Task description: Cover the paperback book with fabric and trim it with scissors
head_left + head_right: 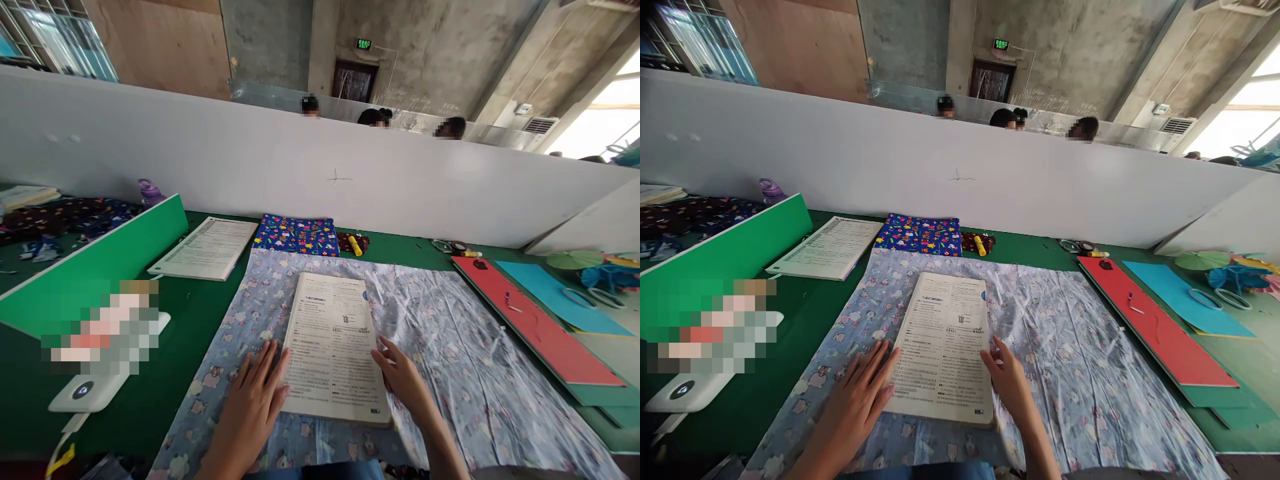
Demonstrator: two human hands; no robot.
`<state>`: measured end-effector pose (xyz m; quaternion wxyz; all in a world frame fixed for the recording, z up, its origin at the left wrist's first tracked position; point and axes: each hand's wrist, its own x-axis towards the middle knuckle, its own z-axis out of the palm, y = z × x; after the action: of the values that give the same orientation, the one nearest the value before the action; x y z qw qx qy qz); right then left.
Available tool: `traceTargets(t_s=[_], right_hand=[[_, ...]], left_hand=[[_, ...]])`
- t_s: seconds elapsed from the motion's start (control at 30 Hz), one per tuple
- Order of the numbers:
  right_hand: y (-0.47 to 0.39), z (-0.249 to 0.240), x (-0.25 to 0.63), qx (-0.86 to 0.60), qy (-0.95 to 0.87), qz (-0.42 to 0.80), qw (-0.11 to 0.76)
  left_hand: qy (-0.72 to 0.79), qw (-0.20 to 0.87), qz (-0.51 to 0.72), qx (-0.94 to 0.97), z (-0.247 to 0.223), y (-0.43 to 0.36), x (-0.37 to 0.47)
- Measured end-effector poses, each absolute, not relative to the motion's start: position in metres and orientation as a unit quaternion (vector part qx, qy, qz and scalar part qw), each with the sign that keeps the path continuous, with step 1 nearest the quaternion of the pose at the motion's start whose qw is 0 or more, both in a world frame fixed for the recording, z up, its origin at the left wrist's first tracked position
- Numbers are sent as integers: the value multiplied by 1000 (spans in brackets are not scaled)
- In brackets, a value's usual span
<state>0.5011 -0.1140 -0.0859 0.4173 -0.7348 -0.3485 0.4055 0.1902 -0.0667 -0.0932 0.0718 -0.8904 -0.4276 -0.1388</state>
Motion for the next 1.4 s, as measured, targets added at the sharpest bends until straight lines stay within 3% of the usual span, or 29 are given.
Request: traceTargets(t_s=[0.23, 0.43, 0.53, 0.73, 0.87, 0.97, 1.07, 1.13, 1.23, 1.4], right_hand=[[-106, -71, 495, -688, -349, 496, 399], [-111, -84, 495, -633, -369, 493, 468], [-108, -66, 499, -633, -387, 464, 484], [-71, 57, 522, -642, -543, 320, 437], [-46, 109, 508, -628, -729, 23, 272], [-33, 84, 491, -515, -837, -135, 128], [-30, 30, 486, -336, -912, -228, 52], [-35, -4, 489, -255, -928, -266, 47], [-47, -36, 497, -262, -927, -264, 49], [-52, -58, 507, -350, -923, -140, 84]], left_hand=[[-431, 43, -148, -889, -94, -67, 192], [-430, 45, -146, -890, -91, -68, 191], [-436, 46, -139, -888, -88, -69, 190], [-446, 36, -149, -882, -88, -67, 191], [-453, -10, -157, -877, -89, -67, 190], [-484, -81, -185, -851, -85, -70, 187], [-547, -166, -245, -783, -78, -74, 185], [-585, -203, -296, -727, -75, -76, 185], [-601, -226, -331, -691, -77, -76, 186], [-588, -234, -283, -721, -79, -74, 186]])
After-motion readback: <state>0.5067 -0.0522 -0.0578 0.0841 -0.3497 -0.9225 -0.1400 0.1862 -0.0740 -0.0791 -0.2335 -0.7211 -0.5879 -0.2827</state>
